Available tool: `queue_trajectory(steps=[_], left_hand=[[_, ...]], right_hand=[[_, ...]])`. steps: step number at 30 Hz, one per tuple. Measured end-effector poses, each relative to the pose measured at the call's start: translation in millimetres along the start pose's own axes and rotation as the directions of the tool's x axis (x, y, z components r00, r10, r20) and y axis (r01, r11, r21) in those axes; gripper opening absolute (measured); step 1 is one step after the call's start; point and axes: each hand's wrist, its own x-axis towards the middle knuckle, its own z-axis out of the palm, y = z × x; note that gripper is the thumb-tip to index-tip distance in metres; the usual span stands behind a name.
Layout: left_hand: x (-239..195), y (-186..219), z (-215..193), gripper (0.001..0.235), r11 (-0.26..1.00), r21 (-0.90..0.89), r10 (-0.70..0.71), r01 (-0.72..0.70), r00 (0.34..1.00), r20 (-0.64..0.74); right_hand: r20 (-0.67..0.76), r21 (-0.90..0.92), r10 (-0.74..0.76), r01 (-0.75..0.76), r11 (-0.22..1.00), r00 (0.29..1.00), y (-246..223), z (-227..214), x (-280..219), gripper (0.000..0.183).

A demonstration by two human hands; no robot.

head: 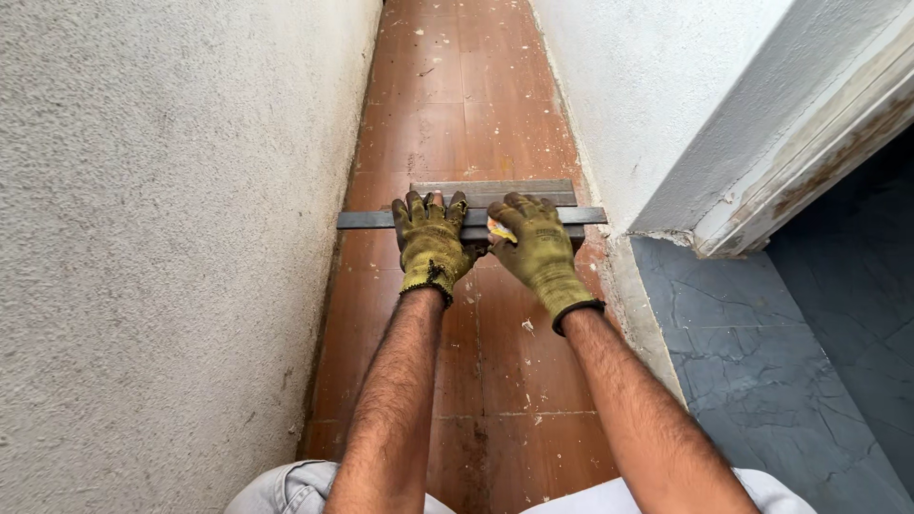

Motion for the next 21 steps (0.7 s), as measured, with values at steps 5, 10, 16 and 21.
queue_trajectory(steps=[5, 10, 16, 21], left_hand=[[4, 0, 3, 0.097, 1.0, -0.022, -0.01, 0.009, 1.0, -0.023], [1, 1, 7, 0.095, 1.0, 0.005, 0.008, -0.008, 0.997, -0.075], [4, 2, 7, 0.097, 1.0, 0.012, -0.007, 0.007, 1.0, -0.017], [10, 9, 9, 0.094, 0.999, 0.035, -0.009, 0.011, 0.998, -0.069]], right_hand=[[-0.106, 0.054, 0.138, -0.133, 0.99, 0.985, 3, 13, 0, 0.047], [-0.152, 0.069, 0.062, -0.052, 0.996, 0.986, 9, 18, -8, 0.044], [-0.163, 0.043, 0.038, -0.032, 0.999, 0.986, 11, 22, -5, 0.043], [-0.168, 0.016, -0.01, 0.013, 1.0, 0.986, 23, 24, 2, 0.044]])
